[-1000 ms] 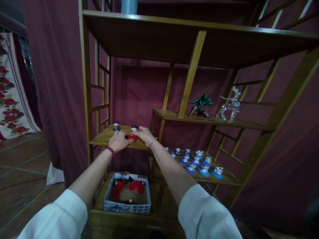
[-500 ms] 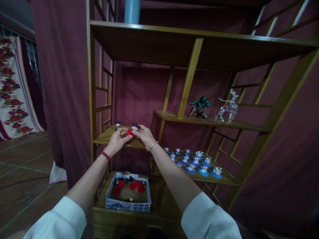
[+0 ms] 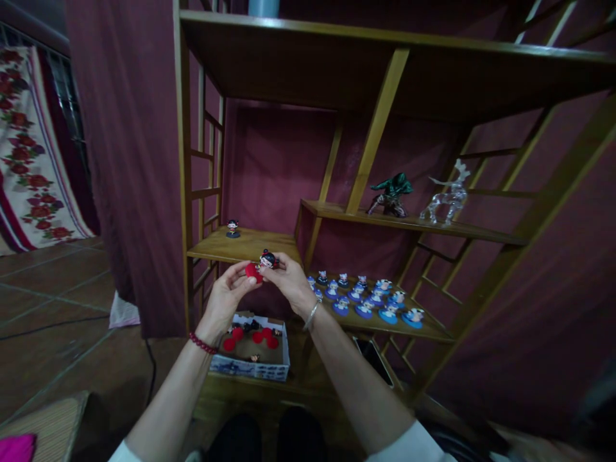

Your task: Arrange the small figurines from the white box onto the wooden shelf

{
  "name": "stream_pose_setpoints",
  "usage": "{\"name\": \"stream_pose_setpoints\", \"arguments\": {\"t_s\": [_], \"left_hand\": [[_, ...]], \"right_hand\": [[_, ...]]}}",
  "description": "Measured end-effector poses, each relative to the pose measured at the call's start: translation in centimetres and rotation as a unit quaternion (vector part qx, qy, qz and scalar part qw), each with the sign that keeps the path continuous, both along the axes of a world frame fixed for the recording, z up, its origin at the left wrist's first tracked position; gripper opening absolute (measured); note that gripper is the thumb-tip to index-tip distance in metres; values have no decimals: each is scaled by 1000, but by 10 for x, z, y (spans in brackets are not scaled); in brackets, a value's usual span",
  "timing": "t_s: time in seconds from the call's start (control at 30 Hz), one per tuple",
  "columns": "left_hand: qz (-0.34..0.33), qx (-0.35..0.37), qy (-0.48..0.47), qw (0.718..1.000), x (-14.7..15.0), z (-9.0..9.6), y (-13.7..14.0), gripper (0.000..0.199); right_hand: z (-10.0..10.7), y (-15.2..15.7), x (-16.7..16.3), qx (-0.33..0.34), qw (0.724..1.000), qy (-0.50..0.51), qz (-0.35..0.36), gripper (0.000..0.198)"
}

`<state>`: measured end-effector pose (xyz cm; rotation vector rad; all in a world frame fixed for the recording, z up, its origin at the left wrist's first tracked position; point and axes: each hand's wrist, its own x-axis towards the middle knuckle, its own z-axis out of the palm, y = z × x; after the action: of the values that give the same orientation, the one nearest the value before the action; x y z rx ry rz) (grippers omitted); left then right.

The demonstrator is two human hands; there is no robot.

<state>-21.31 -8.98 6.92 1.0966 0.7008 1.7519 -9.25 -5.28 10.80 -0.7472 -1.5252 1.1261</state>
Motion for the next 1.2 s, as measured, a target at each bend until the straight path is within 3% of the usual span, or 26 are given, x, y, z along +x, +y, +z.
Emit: {"name": "stream_pose_setpoints", "arguments": {"t_s": [0.2,0.4,0.63,1.2], "left_hand": [[-29,-43,-79,995,12,-33,-21,48],[-54,-85,-90,991,19,-49,-35,51],[-88,-76,-77,990,21,-56,-43,50],[-75,-86,-59,992,27,-58,-49,51]], "right_hand": [[-27,-17,12,-33,999,-13,25,39],[-43,-29,23,-47,995,-50,68,38],[-53,-34,31,-26,995,-67,64,31],[-53,-40,41,78,982,-166,34,24]]}}
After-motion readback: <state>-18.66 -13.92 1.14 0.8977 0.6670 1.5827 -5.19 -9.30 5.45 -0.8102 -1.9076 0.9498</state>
